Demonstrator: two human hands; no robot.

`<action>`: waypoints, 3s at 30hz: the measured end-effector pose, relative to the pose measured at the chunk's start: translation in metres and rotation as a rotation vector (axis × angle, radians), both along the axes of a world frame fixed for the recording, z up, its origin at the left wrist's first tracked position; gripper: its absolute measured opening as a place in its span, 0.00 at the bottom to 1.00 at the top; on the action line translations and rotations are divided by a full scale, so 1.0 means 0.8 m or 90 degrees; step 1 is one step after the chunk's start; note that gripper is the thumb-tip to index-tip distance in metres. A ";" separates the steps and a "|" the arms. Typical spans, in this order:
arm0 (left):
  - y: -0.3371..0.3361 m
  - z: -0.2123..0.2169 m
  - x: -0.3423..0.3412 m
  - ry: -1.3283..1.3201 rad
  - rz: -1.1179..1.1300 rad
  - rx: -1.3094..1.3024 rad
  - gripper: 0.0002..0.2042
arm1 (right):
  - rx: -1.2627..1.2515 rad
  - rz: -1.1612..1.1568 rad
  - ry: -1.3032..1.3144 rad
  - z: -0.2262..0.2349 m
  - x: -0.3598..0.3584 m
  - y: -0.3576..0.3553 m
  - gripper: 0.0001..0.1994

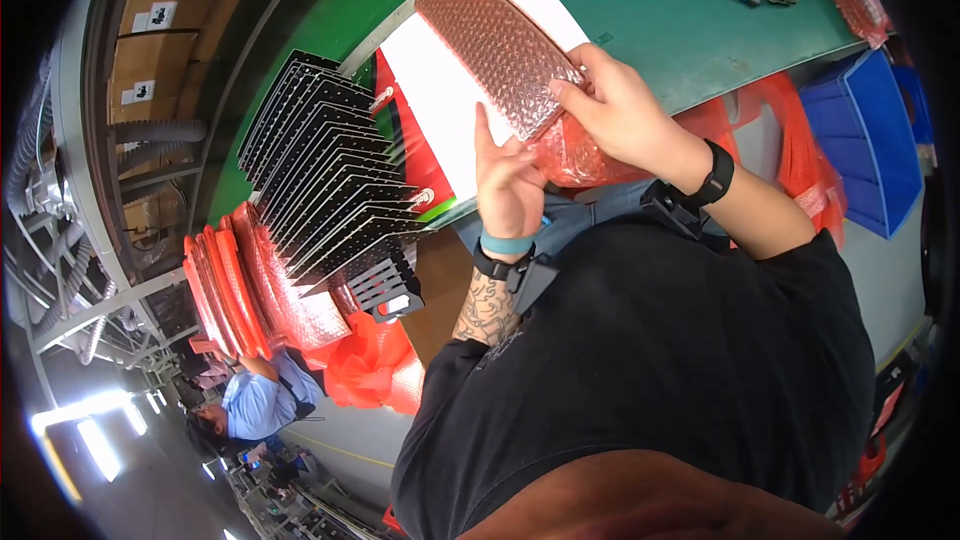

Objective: The person places a circuit board into a bubble wrap sleeve, cuts the wrap with a utility knife, and secures it with tape. They then place the wrapped board onto a stack and repeat the process for another board.

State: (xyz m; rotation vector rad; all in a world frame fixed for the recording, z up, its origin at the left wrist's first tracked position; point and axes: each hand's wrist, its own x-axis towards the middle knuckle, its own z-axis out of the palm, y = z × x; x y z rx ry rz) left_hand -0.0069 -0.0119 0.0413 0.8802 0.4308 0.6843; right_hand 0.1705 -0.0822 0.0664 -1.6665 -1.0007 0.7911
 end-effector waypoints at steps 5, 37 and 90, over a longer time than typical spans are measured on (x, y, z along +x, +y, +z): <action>0.014 0.013 0.032 -0.009 0.016 -0.301 0.25 | 0.125 0.022 -0.195 0.026 -0.022 -0.006 0.26; -0.005 -0.054 0.015 -0.332 0.017 -0.321 0.22 | 0.169 0.146 -0.384 0.043 -0.065 0.022 0.33; 0.013 -0.042 0.038 0.225 0.075 0.037 0.20 | 0.400 0.530 -0.550 0.177 -0.216 0.089 0.09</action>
